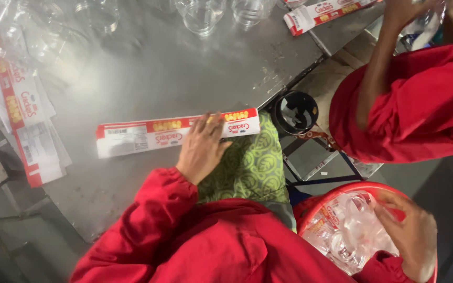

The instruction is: The person applies adhesive labels to clear plastic jars by hand and places them into a red bucket.

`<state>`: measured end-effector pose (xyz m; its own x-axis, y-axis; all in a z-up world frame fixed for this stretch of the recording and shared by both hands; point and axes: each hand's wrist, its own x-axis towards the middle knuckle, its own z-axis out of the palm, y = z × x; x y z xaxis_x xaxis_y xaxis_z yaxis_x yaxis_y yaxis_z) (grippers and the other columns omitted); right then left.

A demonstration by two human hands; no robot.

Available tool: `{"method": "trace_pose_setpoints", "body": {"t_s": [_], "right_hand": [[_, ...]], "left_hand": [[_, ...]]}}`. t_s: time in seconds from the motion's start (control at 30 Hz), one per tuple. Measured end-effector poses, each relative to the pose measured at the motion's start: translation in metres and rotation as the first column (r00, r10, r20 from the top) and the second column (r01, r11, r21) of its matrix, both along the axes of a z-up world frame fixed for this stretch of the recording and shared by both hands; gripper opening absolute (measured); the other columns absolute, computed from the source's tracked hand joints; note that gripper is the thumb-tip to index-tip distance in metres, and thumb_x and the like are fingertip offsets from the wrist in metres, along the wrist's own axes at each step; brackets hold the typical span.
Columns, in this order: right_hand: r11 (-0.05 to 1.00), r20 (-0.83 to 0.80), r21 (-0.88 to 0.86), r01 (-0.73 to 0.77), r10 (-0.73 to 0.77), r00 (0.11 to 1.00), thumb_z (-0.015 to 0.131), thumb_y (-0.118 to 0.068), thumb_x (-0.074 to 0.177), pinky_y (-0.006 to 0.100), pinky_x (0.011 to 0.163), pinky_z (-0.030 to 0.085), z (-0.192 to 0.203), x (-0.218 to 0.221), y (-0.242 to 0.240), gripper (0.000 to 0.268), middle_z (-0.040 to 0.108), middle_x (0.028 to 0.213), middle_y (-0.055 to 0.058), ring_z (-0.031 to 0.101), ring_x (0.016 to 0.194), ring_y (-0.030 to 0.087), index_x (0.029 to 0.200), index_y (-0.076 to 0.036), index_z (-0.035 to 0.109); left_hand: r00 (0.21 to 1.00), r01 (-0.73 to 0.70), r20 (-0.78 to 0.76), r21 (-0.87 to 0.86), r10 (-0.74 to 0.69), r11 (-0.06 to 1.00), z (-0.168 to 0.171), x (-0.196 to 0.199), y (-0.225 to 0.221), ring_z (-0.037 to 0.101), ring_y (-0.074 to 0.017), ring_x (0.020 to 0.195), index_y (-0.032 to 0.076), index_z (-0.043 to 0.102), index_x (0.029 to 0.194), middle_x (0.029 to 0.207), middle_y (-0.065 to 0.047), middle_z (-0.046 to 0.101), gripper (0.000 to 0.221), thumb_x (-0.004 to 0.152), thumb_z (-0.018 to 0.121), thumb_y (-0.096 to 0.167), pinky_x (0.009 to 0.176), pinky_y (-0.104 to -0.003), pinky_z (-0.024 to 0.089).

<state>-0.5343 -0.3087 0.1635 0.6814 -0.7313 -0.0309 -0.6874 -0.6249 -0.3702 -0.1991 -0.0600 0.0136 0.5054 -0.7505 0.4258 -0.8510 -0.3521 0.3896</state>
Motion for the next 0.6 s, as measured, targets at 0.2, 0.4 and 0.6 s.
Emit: {"method": "trace_pose_setpoints", "body": {"t_s": [0.2, 0.4, 0.6], "right_hand": [[0.976, -0.063, 0.078, -0.202, 0.207, 0.976, 0.074, -0.036, 0.084, 0.040, 0.081, 0.056, -0.026, 0.039, 0.010, 0.047, 0.073, 0.120, 0.014, 0.072, 0.102, 0.031, 0.126, -0.014, 0.071], [0.883, 0.288, -0.106, -0.458, 0.468, 0.836, 0.079, -0.024, 0.086, 0.038, 0.099, 0.053, -0.074, 0.139, 0.036, 0.042, 0.073, 0.126, 0.009, 0.068, 0.117, 0.029, 0.125, -0.014, 0.071], [0.812, 0.542, -0.222, -0.540, 0.563, 0.624, 0.083, -0.016, 0.080, 0.042, 0.104, 0.046, -0.120, 0.210, 0.059, 0.032, 0.071, 0.121, 0.011, 0.062, 0.122, 0.031, 0.110, -0.009, 0.074]], "left_hand": [[0.958, 0.034, 0.283, 0.049, -0.047, 0.998, -0.032, 0.005, 0.004, 0.061, -0.0322, 0.124, -0.001, 0.069, 0.116, 0.125, -0.015, 0.068, 0.037, 0.082, 0.068, 0.012, 0.097, -0.041, 0.050], [0.980, 0.073, 0.194, -0.107, -0.051, 0.992, -0.036, 0.015, 0.011, 0.062, -0.0266, 0.095, 0.005, 0.066, 0.083, 0.089, -0.009, 0.063, 0.006, 0.082, 0.071, 0.009, 0.091, -0.042, 0.055], [0.997, 0.011, -0.075, -0.179, -0.025, 0.984, -0.025, 0.021, 0.007, 0.062, -0.0281, 0.096, 0.005, 0.067, 0.080, 0.090, -0.008, 0.065, 0.022, 0.085, 0.079, 0.023, 0.083, -0.041, 0.052]]}}
